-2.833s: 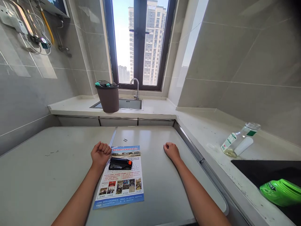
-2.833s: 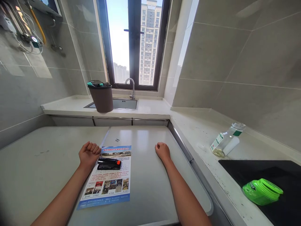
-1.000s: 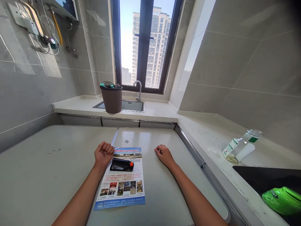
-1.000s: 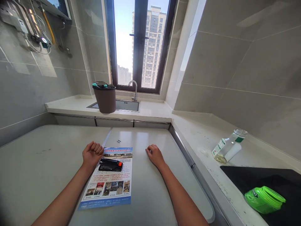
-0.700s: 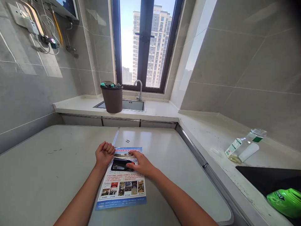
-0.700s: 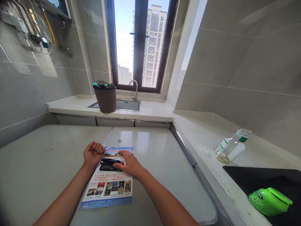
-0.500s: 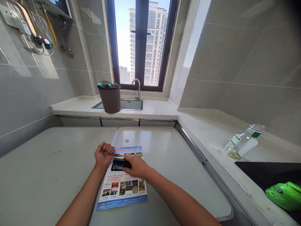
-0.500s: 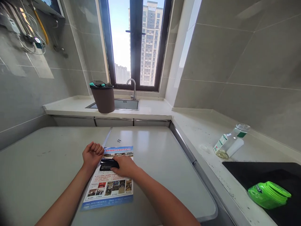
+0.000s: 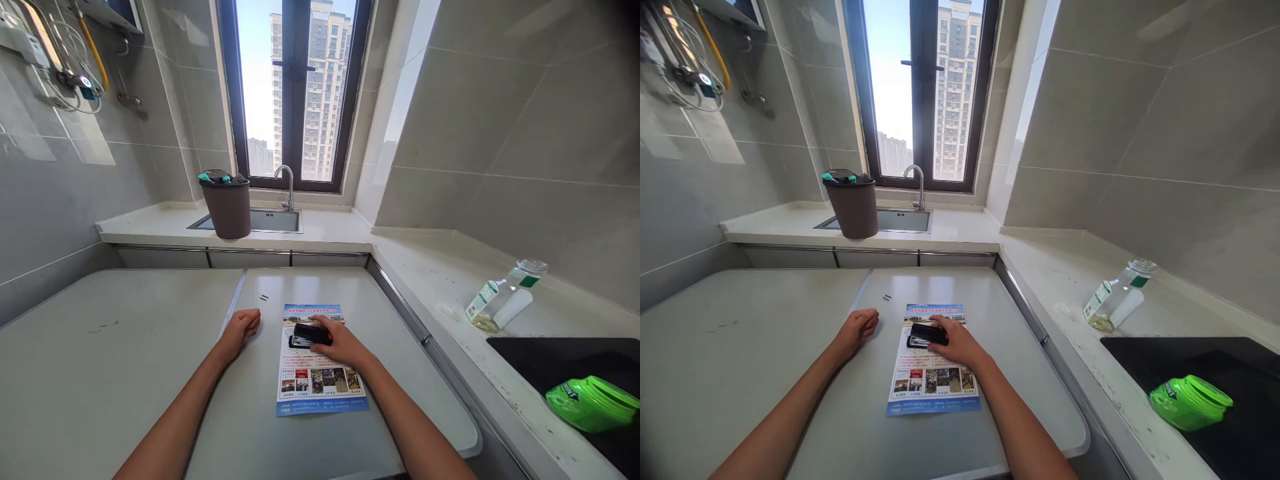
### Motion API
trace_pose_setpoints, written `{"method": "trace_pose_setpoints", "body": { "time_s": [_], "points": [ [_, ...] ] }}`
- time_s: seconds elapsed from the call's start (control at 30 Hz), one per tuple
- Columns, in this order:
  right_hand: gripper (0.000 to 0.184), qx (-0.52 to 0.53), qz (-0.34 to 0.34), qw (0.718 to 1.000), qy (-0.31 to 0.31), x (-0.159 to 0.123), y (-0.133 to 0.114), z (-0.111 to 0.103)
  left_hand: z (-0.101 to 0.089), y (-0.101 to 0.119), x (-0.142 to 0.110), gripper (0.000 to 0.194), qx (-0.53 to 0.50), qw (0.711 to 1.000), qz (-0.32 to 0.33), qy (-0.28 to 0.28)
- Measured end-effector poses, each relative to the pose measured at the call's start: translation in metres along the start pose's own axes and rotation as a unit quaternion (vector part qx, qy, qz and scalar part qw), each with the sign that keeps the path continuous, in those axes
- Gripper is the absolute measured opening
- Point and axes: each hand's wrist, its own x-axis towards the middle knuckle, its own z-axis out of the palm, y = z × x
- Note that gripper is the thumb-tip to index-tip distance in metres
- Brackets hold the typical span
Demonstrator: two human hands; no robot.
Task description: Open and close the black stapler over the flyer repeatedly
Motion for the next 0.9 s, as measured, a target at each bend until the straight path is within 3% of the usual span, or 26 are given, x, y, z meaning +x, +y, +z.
{"method": "trace_pose_setpoints", "body": {
  "time_s": [0.07,0.2,0.4,0.5,0.73,0.9],
  "points": [
    [0.06,0.008,-0.018,1.0,0.008,0.002,0.002,0.005,0.011,-0.004,-0.002,0.037,0.146,0.989,0.033,-0.016],
    [0.035,-0.008,-0.029,0.999,0.023,0.007,0.005,0.016,0.032,-0.007,-0.009,0.016,0.348,0.929,0.111,-0.064],
    [0.036,0.03,-0.03,0.996,0.083,0.008,0.011,0.018,0.043,-0.024,-0.012,0.059,0.49,0.854,0.13,-0.113],
    [0.034,0.022,-0.029,0.993,0.108,0.008,0.014,0.014,0.038,-0.03,-0.01,0.061,0.535,0.819,0.146,-0.148],
    [0.034,0.004,-0.036,0.992,0.118,0.009,0.018,0.016,0.034,-0.02,-0.013,0.048,0.537,0.819,0.151,-0.138],
    [0.033,0.002,-0.044,0.994,0.1,0.009,0.015,0.018,0.034,-0.022,-0.013,0.059,0.533,0.821,0.15,-0.139]
  ]
}}
